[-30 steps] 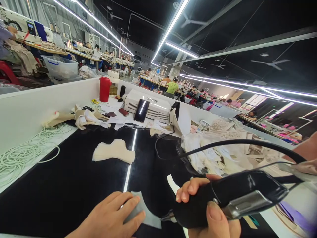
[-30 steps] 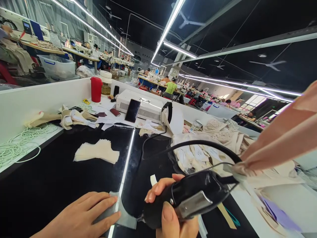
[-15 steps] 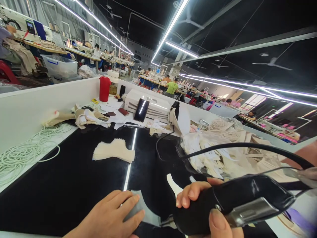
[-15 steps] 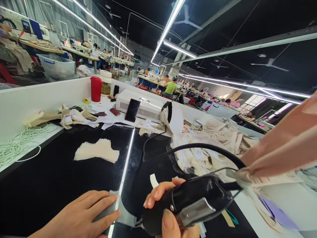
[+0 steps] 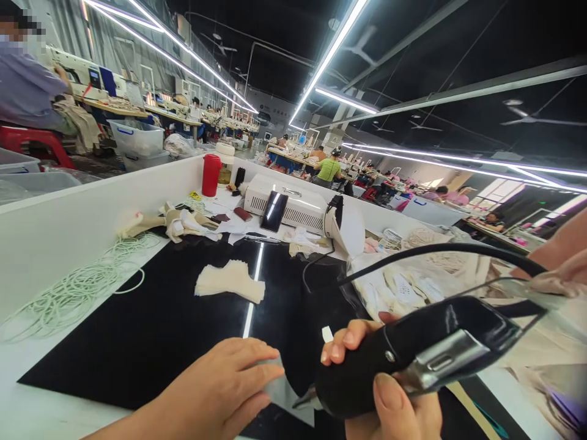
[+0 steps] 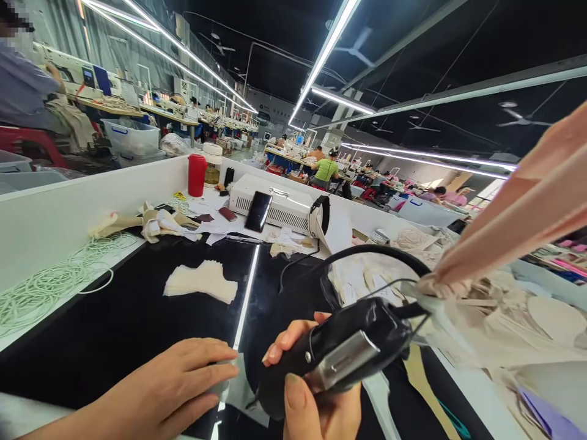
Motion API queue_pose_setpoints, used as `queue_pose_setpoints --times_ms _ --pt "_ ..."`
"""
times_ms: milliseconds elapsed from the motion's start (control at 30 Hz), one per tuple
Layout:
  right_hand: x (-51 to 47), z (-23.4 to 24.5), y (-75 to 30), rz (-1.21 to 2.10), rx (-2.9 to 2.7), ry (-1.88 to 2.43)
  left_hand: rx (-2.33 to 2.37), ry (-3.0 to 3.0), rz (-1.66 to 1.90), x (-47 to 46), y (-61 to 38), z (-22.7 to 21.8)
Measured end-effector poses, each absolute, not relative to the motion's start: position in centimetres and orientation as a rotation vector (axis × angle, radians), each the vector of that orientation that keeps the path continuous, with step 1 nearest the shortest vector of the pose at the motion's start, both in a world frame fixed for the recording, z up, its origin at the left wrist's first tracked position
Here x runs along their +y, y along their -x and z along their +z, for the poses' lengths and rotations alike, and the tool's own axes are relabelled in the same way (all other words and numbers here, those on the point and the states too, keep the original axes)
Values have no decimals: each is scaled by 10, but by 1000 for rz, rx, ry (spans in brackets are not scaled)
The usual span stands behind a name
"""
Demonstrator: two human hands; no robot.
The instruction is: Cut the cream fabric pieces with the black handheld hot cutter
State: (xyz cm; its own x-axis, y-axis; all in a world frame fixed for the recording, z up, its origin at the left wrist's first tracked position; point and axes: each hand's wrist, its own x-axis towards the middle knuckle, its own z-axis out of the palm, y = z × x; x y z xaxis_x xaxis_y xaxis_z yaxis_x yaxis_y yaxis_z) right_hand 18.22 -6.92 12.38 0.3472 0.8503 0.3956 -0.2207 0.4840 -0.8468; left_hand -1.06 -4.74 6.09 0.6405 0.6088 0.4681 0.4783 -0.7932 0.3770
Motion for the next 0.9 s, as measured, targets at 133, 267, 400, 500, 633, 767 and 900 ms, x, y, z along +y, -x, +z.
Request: queue_pose_setpoints --times_ms 133,267,400,500,633,767,900 --pt "-64 122 -164 862 -964 723 1021 -2477 823 -49 28 70" --pt "-60 119 -146 923 -945 692 1192 -2410 672 -56 48 69" --pt "-56 116 -134 942 -963 670 1231 -2364 623 -61 56 60" --pt "-54 115 -130 949 -979 677 1232 -2337 669 -61 53 53" --pt "-52 115 -127 939 -997 664 1183 -2348 766 -60 49 49" --pt "-51 113 -124 929 -1000 664 1135 -2353 834 -62 48 49" --pt "-52 110 -121 928 -1000 657 1123 -2374 833 -62 48 48"
